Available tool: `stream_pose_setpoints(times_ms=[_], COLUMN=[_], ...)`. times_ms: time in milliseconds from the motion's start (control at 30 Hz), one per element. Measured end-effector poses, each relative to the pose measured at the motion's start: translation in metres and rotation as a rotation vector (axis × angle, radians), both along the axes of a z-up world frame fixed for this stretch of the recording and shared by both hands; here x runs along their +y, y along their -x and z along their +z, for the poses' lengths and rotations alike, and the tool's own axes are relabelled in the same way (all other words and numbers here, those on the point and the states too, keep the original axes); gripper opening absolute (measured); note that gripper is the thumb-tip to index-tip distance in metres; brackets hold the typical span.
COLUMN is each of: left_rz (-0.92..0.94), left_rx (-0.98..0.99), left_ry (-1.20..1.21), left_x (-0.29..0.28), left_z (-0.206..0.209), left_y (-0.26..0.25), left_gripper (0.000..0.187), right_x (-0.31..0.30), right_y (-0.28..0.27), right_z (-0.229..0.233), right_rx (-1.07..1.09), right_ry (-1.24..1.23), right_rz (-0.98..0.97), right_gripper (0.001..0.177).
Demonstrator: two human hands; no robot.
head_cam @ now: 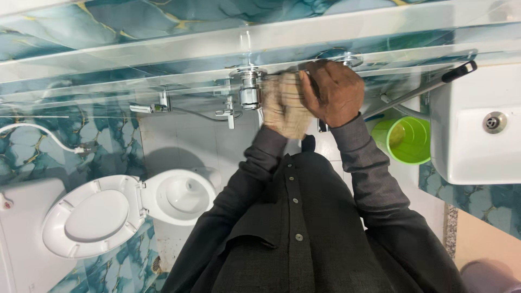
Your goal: The person wipes and polishes various chrome bathroom fixtures using a cloth, moving between different taps and handles to clean all surfaces.
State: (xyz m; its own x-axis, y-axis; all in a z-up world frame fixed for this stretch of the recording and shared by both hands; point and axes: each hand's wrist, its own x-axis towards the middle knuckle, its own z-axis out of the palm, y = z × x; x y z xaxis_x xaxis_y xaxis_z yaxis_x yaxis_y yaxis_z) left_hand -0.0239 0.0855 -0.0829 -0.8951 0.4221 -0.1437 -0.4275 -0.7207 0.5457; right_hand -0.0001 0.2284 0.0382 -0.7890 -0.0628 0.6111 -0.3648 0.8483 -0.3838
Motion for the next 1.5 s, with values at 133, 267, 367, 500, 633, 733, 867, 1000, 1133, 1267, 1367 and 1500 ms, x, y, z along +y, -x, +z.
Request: stream_pose_setpoints(times_ms=[133,267,367,500,633,733,867,1000,1133,1267,1367,1500], left_rz=[-0.018,0.068,0.145,0.253,0.358,0.415,0.29,0.214,0.048,0.005,-0.301,-0.283], left_rx=[0.017,-0.042,-0.092,-0.127,-0.127,-0.048,0.698,1.485,1.53,1.71,1.72,1.608], left_ry=[0.037,0.127,0.181,0.247,0.313,0.398,1.033,1.561,1.608,1.634,1.89,1.886], left_x=[-0.003,-0.062,-0.1,-0.148,-0.179,-0.188,-0.156,-0.104,-0.105,-0.08,-0.054,-0.068], left_z=[0.023,0.031,0.037,0.049,0.073,0.1,0.123,0.129,0.138,0.094,0.054,0.054], left_y=[0.001,-0.017,-0.041,-0.065,-0.091,-0.096,-0.057,-0.009,0.01,0.007,0.004,0.003], left_gripper=[0.038,0.04,0.042,0.045,0.048,0.05,0.055,0.05,0.045,0.04,0.021,0.028], right_x=[0.002,0.003,0.004,0.006,0.006,0.006,0.005,0.006,0.007,0.006,0.004,0.004], right_y=[-0.002,-0.001,-0.001,-0.001,0.0,0.0,0.0,0.001,-0.003,0.002,-0.005,-0.002], right_z=[0.006,0.005,0.005,0.006,0.005,0.003,0.004,0.005,-0.002,-0.007,0.0,0.007], right_rx=[-0.012,0.027,0.056,0.056,0.038,0.026,0.01,0.036,0.046,-0.047,0.007,0.021], right_ry=[0.262,0.245,0.209,0.175,0.167,0.147,0.127,0.099,0.106,0.107,0.094,0.135], right_rz=[0.014,0.028,0.017,0.04,0.051,0.055,0.067,0.03,0.038,0.045,0.031,0.04], right_gripper=[0.007,0.008,0.007,0.008,0.008,0.01,0.009,0.01,0.009,0.012,0.005,0.005])
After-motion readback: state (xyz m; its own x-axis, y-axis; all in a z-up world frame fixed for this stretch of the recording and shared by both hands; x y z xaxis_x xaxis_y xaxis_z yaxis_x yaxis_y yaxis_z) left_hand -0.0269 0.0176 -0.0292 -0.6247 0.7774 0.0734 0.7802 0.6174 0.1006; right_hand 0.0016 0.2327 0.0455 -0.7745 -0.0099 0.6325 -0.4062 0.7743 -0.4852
